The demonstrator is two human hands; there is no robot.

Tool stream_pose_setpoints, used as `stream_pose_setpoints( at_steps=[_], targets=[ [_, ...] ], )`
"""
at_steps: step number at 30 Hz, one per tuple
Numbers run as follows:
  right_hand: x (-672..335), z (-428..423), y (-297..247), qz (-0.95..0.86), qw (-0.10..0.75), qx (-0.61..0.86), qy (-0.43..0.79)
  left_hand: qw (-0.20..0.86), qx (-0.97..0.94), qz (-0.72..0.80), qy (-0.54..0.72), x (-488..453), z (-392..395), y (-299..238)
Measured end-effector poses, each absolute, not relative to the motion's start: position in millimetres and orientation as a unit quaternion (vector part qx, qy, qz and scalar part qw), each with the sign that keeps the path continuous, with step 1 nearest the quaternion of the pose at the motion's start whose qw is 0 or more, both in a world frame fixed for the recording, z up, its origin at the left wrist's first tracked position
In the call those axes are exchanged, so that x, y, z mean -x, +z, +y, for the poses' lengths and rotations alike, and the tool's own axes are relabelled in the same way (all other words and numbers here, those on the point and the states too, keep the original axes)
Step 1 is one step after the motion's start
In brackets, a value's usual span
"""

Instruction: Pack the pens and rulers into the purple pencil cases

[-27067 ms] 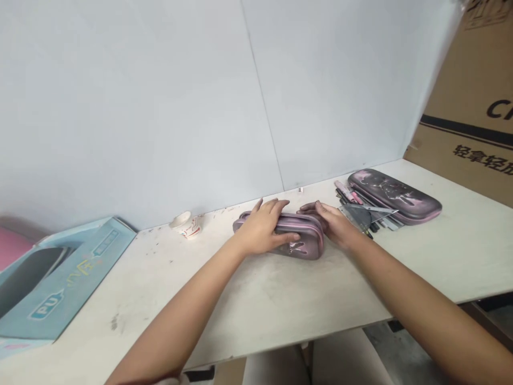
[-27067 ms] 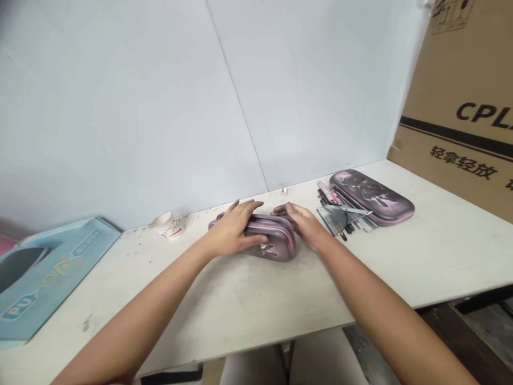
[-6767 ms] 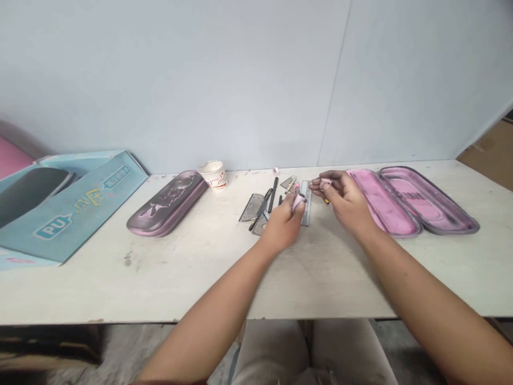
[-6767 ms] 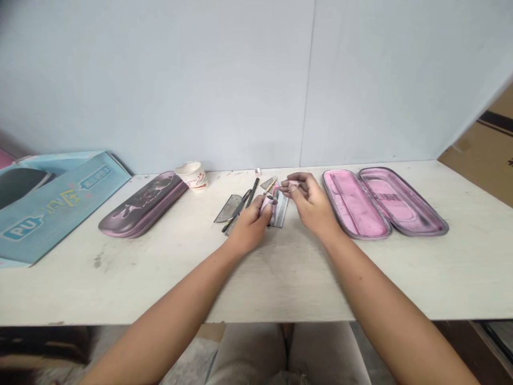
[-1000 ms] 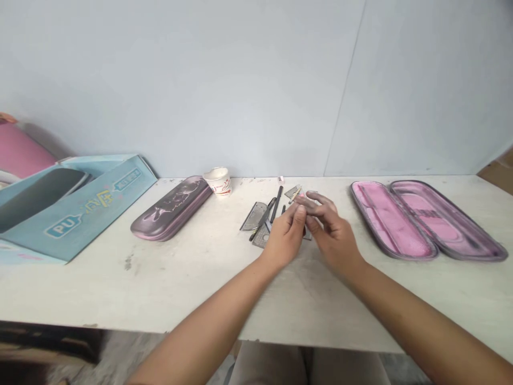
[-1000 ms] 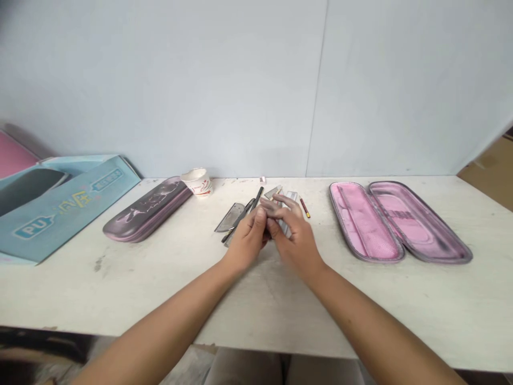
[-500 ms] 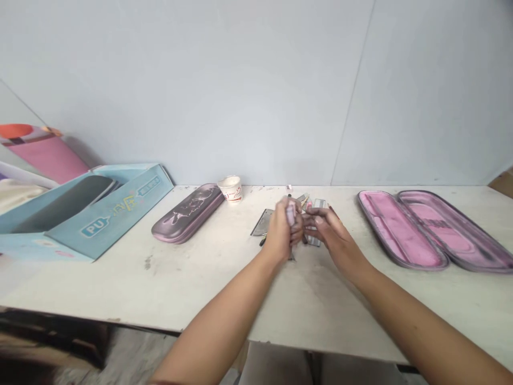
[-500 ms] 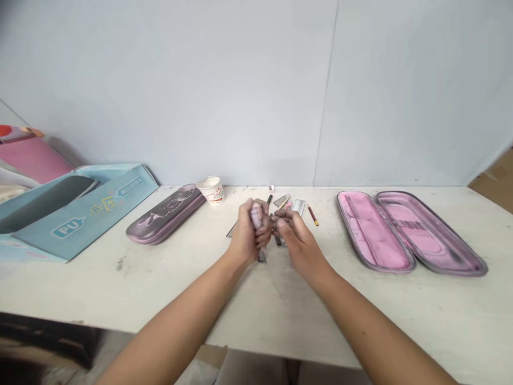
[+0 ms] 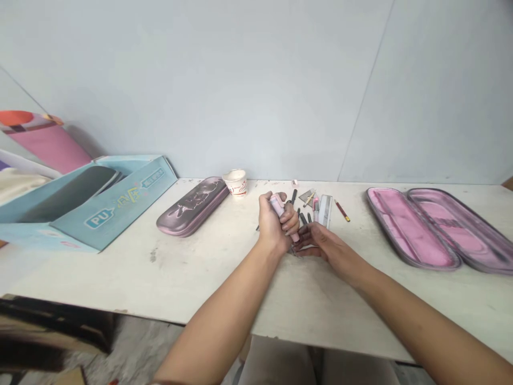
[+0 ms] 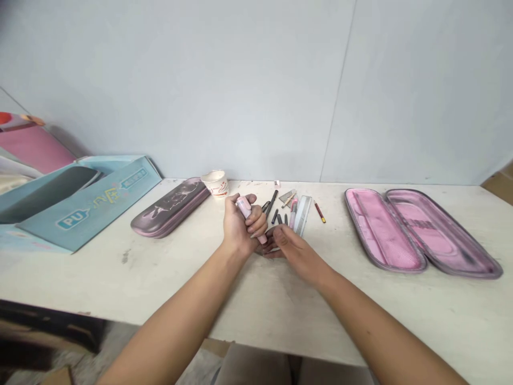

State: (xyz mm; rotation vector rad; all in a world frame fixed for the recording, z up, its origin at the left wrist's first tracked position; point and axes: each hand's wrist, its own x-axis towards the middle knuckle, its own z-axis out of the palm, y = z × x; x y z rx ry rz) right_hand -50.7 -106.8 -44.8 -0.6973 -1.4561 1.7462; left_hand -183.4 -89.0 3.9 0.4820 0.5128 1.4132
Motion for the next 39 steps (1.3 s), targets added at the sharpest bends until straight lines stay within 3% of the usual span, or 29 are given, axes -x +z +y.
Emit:
stream_pose_setpoints(
  at_steps=[20,26,31,35,39],
  targets=[
    [26.3,-107.1,-15.2,-0.588,0.411,0.272,0.641,0.656,-0.201,0.298,0.663,139.7,-91.0,39.5],
    [-34.4,-111.4,-4.6,-0.726,0.442,0.41,0.329,0.647,-0.225,0.308,0.66,75.5,-76.6,52.4],
    [-91.2,-110.7,0.5,-0.788,0.325,0.522,0.033,0.647,-0.265,0.324,0.637,8.3,-63.7,55.7],
    [-130.5,-107.5,2.2,-0.782,0.281,0.554,-0.052,0.648,-0.296,0.343,0.613,-40.3,-55.4,55.0],
    [-170.3,-103.0,2.2,-0.747,0.298,0.588,-0.086,0.665,-0.299,0.338,0.595,-78.7,-47.1,51.8]
  ],
)
